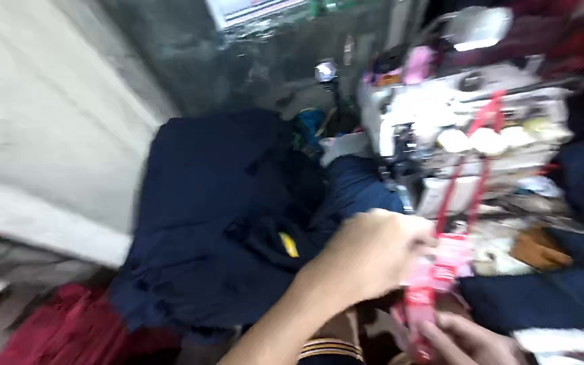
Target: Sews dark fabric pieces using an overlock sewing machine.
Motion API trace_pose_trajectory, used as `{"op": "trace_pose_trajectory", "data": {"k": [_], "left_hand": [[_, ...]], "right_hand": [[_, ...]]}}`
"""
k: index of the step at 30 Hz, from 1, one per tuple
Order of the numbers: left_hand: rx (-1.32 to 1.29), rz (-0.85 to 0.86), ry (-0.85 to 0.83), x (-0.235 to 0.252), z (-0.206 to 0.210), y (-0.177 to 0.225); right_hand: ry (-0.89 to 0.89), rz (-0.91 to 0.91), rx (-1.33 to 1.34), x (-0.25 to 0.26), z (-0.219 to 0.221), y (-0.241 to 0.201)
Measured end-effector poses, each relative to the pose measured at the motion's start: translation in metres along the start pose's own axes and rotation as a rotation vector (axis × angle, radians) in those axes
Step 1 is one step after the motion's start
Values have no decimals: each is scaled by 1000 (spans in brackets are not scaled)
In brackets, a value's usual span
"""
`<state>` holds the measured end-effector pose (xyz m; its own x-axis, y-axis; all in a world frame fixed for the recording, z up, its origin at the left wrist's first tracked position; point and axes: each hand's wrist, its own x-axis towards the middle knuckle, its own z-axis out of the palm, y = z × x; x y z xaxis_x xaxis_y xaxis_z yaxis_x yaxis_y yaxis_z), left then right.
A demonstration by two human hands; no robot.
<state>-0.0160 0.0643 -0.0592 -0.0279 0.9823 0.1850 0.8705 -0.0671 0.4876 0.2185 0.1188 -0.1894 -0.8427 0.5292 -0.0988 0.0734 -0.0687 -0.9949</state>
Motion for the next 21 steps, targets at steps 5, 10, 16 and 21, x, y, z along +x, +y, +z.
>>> {"op": "trace_pose_trajectory", "data": {"k": [5, 10, 16, 21], "left_hand": [[39, -127, 102, -24, 30, -11], [347, -123, 80, -22, 107, -12], [448, -64, 165, -21, 126, -14], [14, -102, 249, -37, 100, -10]], "right_hand": [[210, 140, 150, 4, 9, 20], [226, 137, 146, 7, 10, 28], [211, 88, -71, 4, 3, 31], [364, -257, -378, -6, -5, -3]]}}
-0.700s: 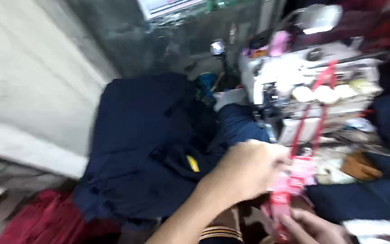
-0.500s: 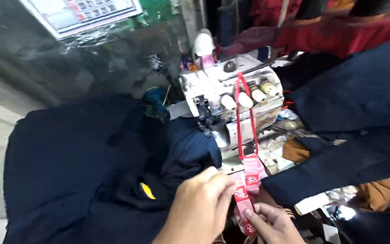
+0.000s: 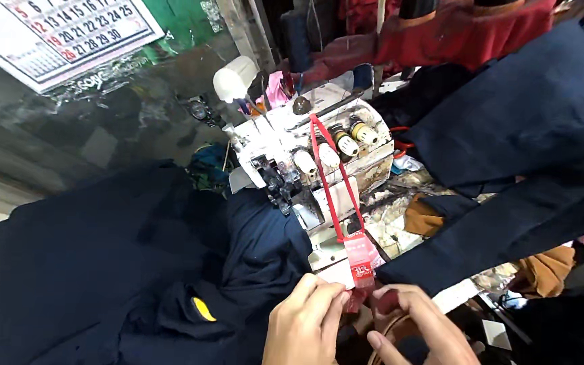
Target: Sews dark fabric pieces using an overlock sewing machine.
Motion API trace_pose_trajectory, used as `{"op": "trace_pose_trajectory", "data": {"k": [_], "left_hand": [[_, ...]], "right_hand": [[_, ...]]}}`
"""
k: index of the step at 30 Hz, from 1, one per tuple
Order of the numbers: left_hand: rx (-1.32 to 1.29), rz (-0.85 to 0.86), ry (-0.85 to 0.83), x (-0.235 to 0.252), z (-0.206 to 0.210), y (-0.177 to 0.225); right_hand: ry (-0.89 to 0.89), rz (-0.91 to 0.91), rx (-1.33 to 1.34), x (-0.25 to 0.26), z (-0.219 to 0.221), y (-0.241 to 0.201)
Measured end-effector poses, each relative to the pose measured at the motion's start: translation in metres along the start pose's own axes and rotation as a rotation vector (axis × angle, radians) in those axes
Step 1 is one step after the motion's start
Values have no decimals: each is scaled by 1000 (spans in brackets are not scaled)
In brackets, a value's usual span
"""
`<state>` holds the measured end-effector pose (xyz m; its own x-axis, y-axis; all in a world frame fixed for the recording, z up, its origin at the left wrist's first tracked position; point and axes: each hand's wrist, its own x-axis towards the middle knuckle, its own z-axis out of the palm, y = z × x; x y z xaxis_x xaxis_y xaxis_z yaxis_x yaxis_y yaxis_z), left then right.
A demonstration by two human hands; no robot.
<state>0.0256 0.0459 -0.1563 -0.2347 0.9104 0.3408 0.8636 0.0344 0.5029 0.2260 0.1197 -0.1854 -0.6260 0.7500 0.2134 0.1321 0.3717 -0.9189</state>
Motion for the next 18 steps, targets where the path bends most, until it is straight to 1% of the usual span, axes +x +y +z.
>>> {"op": "trace_pose_trajectory", "data": {"k": [1, 2, 4, 7, 9, 13, 18], "left_hand": [[-145, -20, 14, -1, -7, 3], [-260, -41, 24, -1, -13, 6], [-406, -69, 45, -1, -26, 13], [-437, -78, 84, -4, -38, 13], [-434, -93, 111, -8, -40, 12], [-538, -118, 152, -12, -38, 13], [-583, -117, 129, -14, -37, 15]], "right_hand": [[27, -73, 27, 8, -1, -4], [18, -121, 59, 17, -2, -7], [-56, -144, 138, 35, 1, -11], [-110, -143, 255, 50, 6, -21], [-127, -143, 227, 52, 5, -26], [-120, -135, 255, 49, 4, -29], [-121, -123, 241, 47, 0, -33]]}}
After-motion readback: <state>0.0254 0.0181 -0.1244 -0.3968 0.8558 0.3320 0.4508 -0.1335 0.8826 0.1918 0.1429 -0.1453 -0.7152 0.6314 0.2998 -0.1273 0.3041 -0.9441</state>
